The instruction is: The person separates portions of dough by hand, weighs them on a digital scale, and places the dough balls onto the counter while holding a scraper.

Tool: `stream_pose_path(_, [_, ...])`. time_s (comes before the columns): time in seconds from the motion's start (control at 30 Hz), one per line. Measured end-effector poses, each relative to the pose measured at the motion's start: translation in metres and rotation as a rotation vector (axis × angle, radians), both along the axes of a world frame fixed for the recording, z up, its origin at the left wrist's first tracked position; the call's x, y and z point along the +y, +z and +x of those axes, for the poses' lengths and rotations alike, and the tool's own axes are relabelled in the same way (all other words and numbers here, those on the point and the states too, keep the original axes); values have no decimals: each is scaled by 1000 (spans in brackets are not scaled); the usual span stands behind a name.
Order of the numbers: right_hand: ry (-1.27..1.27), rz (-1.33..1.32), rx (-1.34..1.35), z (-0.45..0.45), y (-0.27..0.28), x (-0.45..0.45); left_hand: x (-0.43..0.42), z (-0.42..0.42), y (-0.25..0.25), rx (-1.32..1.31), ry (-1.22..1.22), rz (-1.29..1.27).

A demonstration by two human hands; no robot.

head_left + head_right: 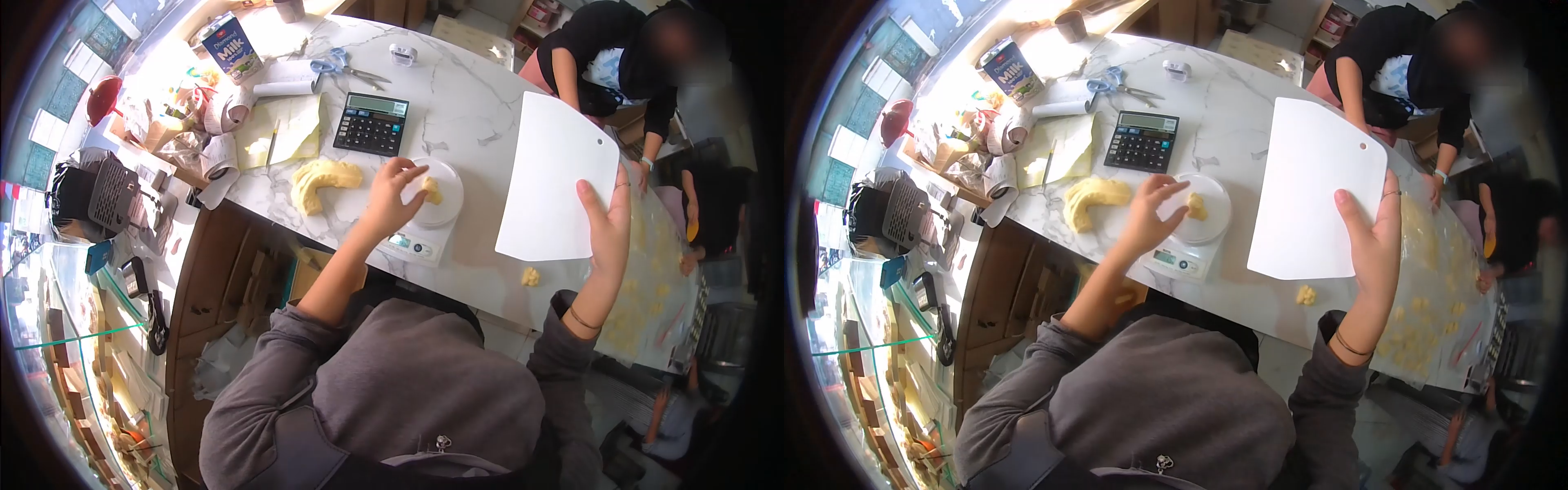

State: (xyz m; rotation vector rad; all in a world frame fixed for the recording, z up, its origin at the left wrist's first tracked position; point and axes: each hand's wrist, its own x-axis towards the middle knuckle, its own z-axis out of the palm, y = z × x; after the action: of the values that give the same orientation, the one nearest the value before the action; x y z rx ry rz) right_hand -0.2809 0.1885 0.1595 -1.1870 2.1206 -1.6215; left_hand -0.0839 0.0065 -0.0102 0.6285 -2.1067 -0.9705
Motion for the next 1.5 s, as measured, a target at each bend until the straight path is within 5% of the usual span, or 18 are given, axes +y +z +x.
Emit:
stream_pose_path(0.27, [-68, -74, 39, 11, 3, 12, -15, 42, 9, 93, 303, 14])
stream_pose_path(0.97, [-164, -121, -47, 6, -7, 41, -21, 61, 5, 147, 393, 17])
stream_pose_path(1.37, [-219, -123, -99, 3, -16, 54, -42, 125, -25, 81, 693, 115])
stream_pose_path(1.5, [-272, -124, -66, 3, -18, 55, -31, 106, -13, 67, 565, 132])
